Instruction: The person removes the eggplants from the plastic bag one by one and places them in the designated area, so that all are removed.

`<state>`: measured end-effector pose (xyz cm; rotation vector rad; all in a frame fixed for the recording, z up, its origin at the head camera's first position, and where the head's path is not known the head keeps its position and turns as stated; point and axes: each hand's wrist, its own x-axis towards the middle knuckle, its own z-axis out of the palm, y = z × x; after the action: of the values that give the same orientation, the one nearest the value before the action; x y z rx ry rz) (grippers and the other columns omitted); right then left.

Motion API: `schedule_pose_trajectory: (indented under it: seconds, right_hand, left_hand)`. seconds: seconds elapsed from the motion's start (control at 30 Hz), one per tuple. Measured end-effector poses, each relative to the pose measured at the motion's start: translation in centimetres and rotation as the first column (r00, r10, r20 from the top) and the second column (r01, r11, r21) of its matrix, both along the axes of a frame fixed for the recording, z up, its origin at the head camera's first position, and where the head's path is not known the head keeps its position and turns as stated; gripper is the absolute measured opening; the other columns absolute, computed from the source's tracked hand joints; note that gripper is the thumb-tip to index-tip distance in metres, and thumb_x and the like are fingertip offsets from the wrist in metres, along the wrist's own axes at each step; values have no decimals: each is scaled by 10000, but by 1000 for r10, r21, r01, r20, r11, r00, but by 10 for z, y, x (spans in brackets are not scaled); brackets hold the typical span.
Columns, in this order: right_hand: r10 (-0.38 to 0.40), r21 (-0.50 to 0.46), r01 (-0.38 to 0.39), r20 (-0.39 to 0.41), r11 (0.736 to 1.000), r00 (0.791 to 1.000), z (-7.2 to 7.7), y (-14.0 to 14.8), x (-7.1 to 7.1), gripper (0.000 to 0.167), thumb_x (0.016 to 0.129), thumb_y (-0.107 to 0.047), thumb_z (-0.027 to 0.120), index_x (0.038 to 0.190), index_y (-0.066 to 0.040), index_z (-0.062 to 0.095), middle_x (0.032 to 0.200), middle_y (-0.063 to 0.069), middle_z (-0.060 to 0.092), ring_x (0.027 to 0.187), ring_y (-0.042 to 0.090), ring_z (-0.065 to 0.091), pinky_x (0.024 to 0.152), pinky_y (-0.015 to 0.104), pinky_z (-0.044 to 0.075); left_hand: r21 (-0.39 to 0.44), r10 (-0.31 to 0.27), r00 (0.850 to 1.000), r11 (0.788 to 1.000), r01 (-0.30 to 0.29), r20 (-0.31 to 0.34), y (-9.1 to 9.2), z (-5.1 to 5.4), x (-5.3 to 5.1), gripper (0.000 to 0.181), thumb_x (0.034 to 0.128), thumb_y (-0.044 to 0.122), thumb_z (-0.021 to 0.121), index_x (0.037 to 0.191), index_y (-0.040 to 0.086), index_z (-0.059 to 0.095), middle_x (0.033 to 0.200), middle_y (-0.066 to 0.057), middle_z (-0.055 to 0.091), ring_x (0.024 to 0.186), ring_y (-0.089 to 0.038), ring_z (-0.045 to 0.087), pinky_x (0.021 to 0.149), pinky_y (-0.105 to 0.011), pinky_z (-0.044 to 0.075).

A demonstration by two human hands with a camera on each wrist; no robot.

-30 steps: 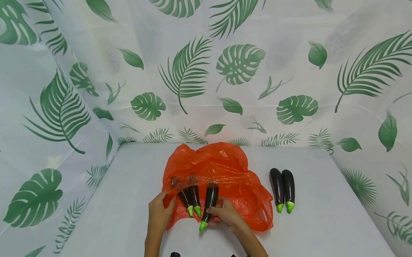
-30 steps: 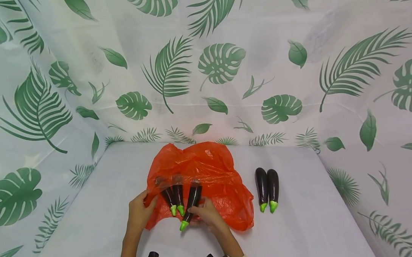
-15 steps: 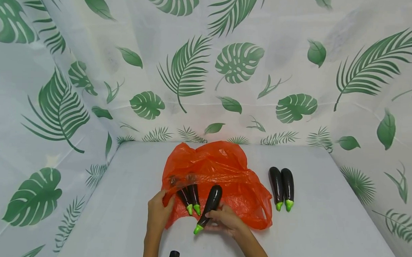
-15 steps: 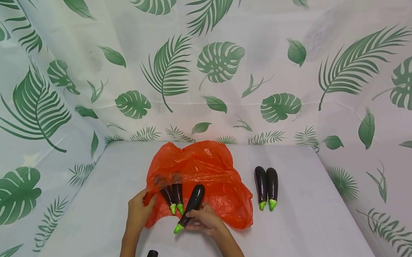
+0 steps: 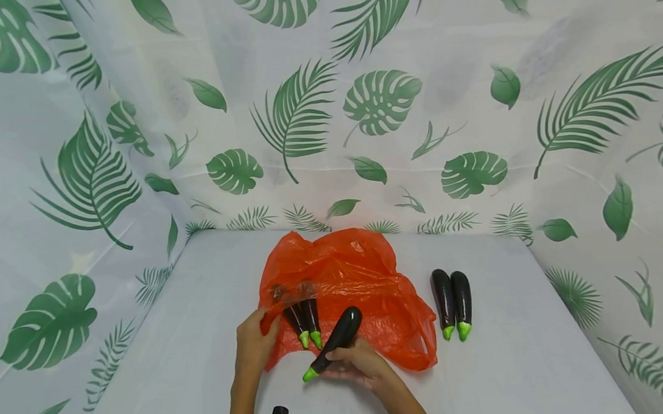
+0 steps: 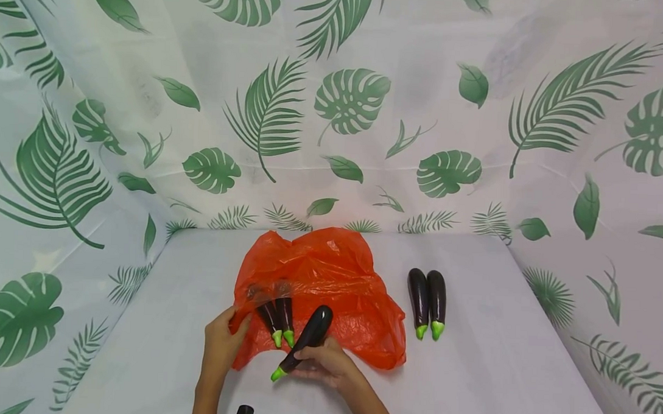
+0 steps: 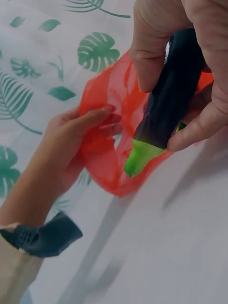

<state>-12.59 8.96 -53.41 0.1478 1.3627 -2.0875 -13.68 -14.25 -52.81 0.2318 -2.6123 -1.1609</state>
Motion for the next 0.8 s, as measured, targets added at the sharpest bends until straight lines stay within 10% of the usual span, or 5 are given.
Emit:
schedule_pose_trajectory:
  seconds: [0.8]
  right_hand:
    - [284, 0, -285, -79, 959, 956, 17, 5, 19, 901, 845, 1, 627, 1517, -13, 28, 1309, 318, 544, 1087, 342, 654, 905, 539, 502]
  left_hand:
    - [9, -3, 999, 1000, 3, -33, -2, 0, 0, 102, 906, 156, 671, 993, 102, 673, 861, -31, 661, 779, -146, 540, 705, -263, 492]
